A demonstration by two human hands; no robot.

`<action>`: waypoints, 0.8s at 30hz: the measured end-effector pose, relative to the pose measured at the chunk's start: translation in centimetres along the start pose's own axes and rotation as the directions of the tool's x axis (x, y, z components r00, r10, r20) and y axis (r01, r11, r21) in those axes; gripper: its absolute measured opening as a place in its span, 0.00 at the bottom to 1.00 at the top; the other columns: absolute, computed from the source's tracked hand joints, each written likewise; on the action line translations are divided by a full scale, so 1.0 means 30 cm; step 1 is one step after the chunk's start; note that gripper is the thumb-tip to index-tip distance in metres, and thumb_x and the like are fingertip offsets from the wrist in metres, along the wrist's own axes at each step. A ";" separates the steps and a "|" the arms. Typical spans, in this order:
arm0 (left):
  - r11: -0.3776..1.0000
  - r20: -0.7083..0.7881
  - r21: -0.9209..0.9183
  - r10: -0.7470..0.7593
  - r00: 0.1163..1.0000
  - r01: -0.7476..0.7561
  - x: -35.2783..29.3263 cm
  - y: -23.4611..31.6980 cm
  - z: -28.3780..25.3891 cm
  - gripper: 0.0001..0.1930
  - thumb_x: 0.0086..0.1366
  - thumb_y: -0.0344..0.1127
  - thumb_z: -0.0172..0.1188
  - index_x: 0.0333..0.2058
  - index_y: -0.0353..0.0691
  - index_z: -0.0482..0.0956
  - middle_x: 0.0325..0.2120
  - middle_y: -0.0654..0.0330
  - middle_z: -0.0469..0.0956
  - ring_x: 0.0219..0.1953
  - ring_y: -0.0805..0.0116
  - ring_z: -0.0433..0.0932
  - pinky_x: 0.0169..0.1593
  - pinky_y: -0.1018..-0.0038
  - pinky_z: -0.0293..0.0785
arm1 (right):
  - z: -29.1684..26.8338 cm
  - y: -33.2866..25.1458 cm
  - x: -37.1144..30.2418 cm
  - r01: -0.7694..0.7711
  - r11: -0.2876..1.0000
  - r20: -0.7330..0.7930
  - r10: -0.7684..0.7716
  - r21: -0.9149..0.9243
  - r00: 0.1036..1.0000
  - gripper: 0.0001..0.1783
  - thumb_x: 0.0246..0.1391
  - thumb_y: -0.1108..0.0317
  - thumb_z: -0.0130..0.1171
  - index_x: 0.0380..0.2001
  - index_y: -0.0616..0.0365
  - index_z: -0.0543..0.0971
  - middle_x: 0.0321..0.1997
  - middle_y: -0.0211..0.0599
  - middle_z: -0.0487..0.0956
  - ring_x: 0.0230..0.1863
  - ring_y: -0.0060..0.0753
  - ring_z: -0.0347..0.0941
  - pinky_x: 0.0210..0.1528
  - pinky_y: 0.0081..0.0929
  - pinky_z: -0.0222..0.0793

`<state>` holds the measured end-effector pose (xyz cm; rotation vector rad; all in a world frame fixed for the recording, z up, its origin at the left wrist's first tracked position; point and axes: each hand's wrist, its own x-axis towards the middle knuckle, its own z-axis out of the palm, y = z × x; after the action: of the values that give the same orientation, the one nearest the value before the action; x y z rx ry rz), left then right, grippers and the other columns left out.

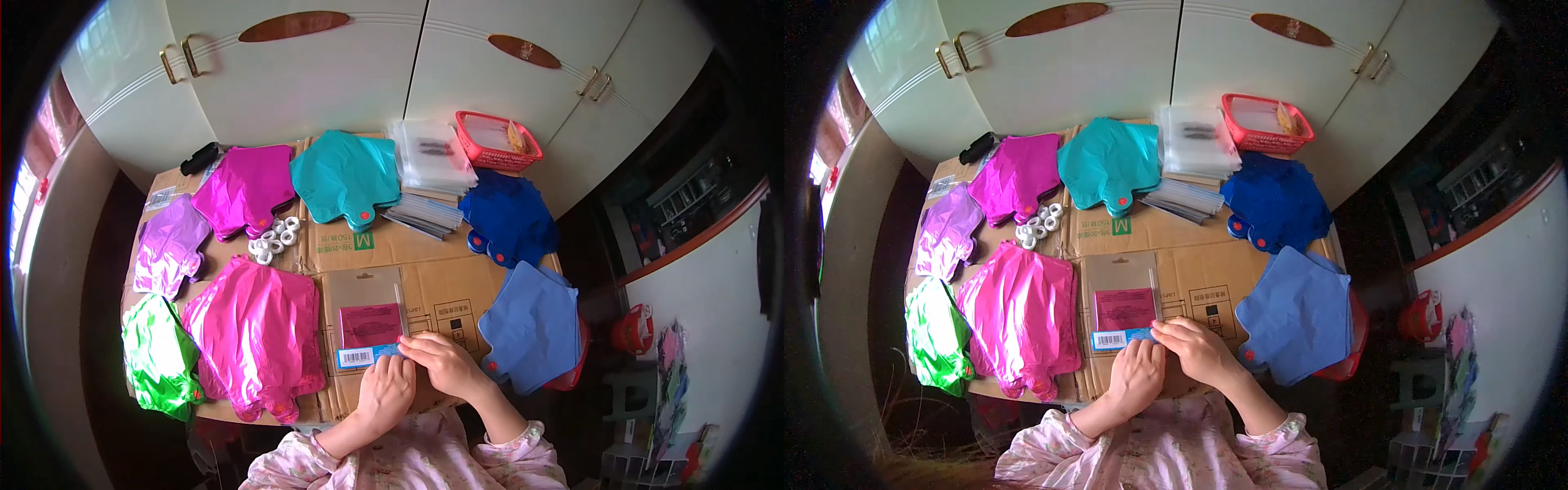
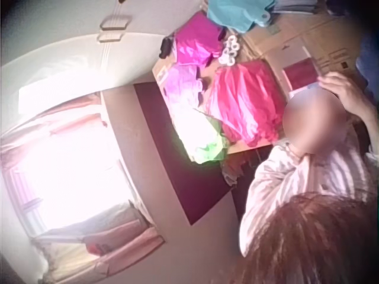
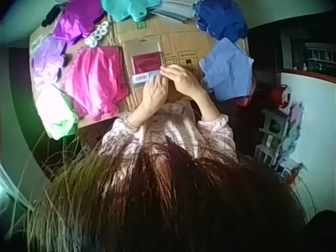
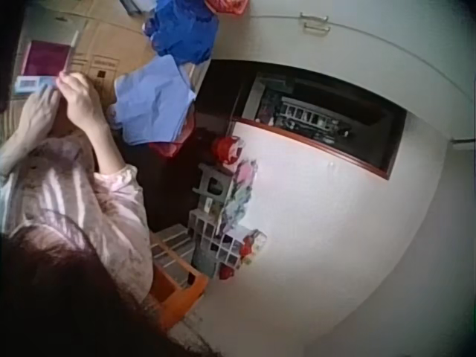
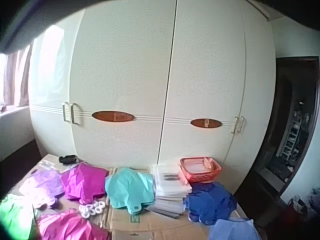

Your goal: Folding colorful fabric or plastic items and placing them into individual retail plastic bags.

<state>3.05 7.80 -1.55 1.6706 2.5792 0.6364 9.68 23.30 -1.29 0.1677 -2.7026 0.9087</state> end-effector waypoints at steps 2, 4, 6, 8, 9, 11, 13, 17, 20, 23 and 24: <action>0.992 -0.029 -0.128 -0.010 1.000 0.006 -0.010 -0.009 0.008 0.04 0.55 0.28 0.54 0.30 0.36 0.70 0.25 0.54 0.69 0.31 0.57 0.70 0.35 0.65 0.68 | -0.007 -0.005 0.000 0.014 1.000 0.015 -0.013 -0.018 1.000 0.22 0.42 0.81 0.54 0.45 0.65 0.78 0.51 0.42 0.77 0.53 0.40 0.71 0.56 0.34 0.67; 0.969 -0.082 -0.247 -0.017 0.996 -0.004 -0.028 -0.026 0.005 0.06 0.54 0.26 0.55 0.31 0.36 0.69 0.26 0.54 0.69 0.31 0.55 0.69 0.37 0.64 0.67 | -0.024 -0.033 0.004 0.038 0.999 0.039 -0.036 -0.037 0.999 0.22 0.41 0.78 0.57 0.45 0.66 0.77 0.52 0.41 0.76 0.55 0.39 0.70 0.57 0.33 0.67; 0.934 -0.163 -0.356 -0.020 0.987 -0.040 -0.046 -0.047 -0.005 0.08 0.53 0.24 0.57 0.32 0.35 0.68 0.26 0.53 0.69 0.32 0.54 0.69 0.38 0.63 0.66 | -0.033 -0.048 0.002 0.029 0.997 0.077 -0.023 -0.070 0.997 0.23 0.41 0.76 0.58 0.46 0.65 0.76 0.53 0.41 0.75 0.56 0.39 0.69 0.59 0.33 0.66; 0.897 -0.184 -0.440 -0.042 0.982 -0.044 -0.065 -0.063 -0.034 0.10 0.52 0.20 0.56 0.33 0.34 0.67 0.29 0.52 0.68 0.33 0.52 0.68 0.39 0.61 0.65 | -0.032 -0.056 0.001 0.020 0.996 0.088 -0.013 -0.084 0.996 0.23 0.42 0.74 0.60 0.46 0.64 0.76 0.53 0.40 0.75 0.56 0.39 0.69 0.60 0.33 0.65; 0.885 -0.199 -0.463 -0.057 0.978 -0.043 -0.072 -0.066 -0.068 0.10 0.53 0.19 0.55 0.33 0.34 0.66 0.29 0.52 0.68 0.33 0.52 0.68 0.40 0.61 0.65 | -0.030 -0.060 0.003 0.014 0.996 0.081 -0.007 -0.084 0.997 0.23 0.43 0.73 0.60 0.46 0.64 0.75 0.53 0.40 0.75 0.56 0.39 0.69 0.60 0.33 0.65; 0.858 -0.256 -0.510 -0.091 0.962 -0.054 -0.091 -0.085 -0.120 0.11 0.52 0.18 0.53 0.33 0.35 0.66 0.34 0.51 0.69 0.40 0.50 0.69 0.45 0.61 0.64 | -0.026 -0.058 0.005 0.011 0.994 0.059 -0.004 -0.112 0.998 0.22 0.45 0.70 0.61 0.46 0.63 0.75 0.52 0.40 0.75 0.56 0.38 0.69 0.60 0.33 0.65; 0.732 -0.247 -0.680 -0.181 0.952 -0.038 -0.152 -0.145 -0.121 0.05 0.63 0.24 0.48 0.35 0.37 0.62 0.28 0.55 0.71 0.33 0.60 0.73 0.45 0.62 0.68 | -0.009 -0.061 -0.004 0.020 0.988 0.036 -0.014 -0.155 0.999 0.21 0.46 0.67 0.62 0.46 0.62 0.76 0.52 0.38 0.75 0.56 0.36 0.69 0.60 0.32 0.65; 0.257 -0.107 -0.966 -0.522 0.846 0.036 -0.222 -0.197 -0.216 0.06 0.73 0.34 0.39 0.37 0.40 0.58 0.16 0.65 0.64 0.17 0.74 0.66 0.28 0.75 0.68 | 0.027 -0.053 -0.013 0.034 0.956 0.002 -0.035 -0.290 0.999 0.21 0.46 0.64 0.63 0.44 0.61 0.76 0.51 0.35 0.76 0.55 0.33 0.70 0.60 0.31 0.65; 0.398 -0.307 -0.914 -0.549 0.777 -0.079 -0.263 -0.270 -0.241 0.05 0.73 0.34 0.40 0.40 0.39 0.58 0.15 0.68 0.58 0.15 0.77 0.58 0.21 0.79 0.59 | 0.026 -0.067 -0.006 0.034 0.944 -0.007 -0.039 -0.328 0.999 0.20 0.46 0.65 0.64 0.43 0.60 0.77 0.50 0.34 0.77 0.55 0.33 0.70 0.59 0.30 0.66; 0.837 -0.363 -0.544 -0.296 0.883 0.057 -0.303 -0.291 -0.248 0.10 0.63 0.33 0.56 0.40 0.38 0.66 0.21 0.61 0.67 0.21 0.67 0.69 0.24 0.74 0.66 | 0.023 -0.071 -0.001 0.046 0.944 -0.026 -0.058 -0.327 0.998 0.15 0.46 0.65 0.63 0.38 0.58 0.77 0.48 0.35 0.77 0.53 0.34 0.71 0.57 0.31 0.68; 0.919 -0.173 -0.386 -0.161 0.972 0.084 -0.280 -0.287 -0.294 0.13 0.59 0.34 0.62 0.39 0.38 0.70 0.25 0.58 0.71 0.24 0.63 0.73 0.26 0.72 0.69 | 0.026 -0.064 -0.005 0.050 0.946 -0.028 -0.063 -0.321 0.998 0.13 0.46 0.66 0.62 0.36 0.58 0.76 0.48 0.36 0.78 0.53 0.35 0.72 0.57 0.31 0.69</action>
<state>-2.76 -5.50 1.86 1.3726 2.4473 1.2585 10.03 21.29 -0.84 0.1562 -2.7478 0.4400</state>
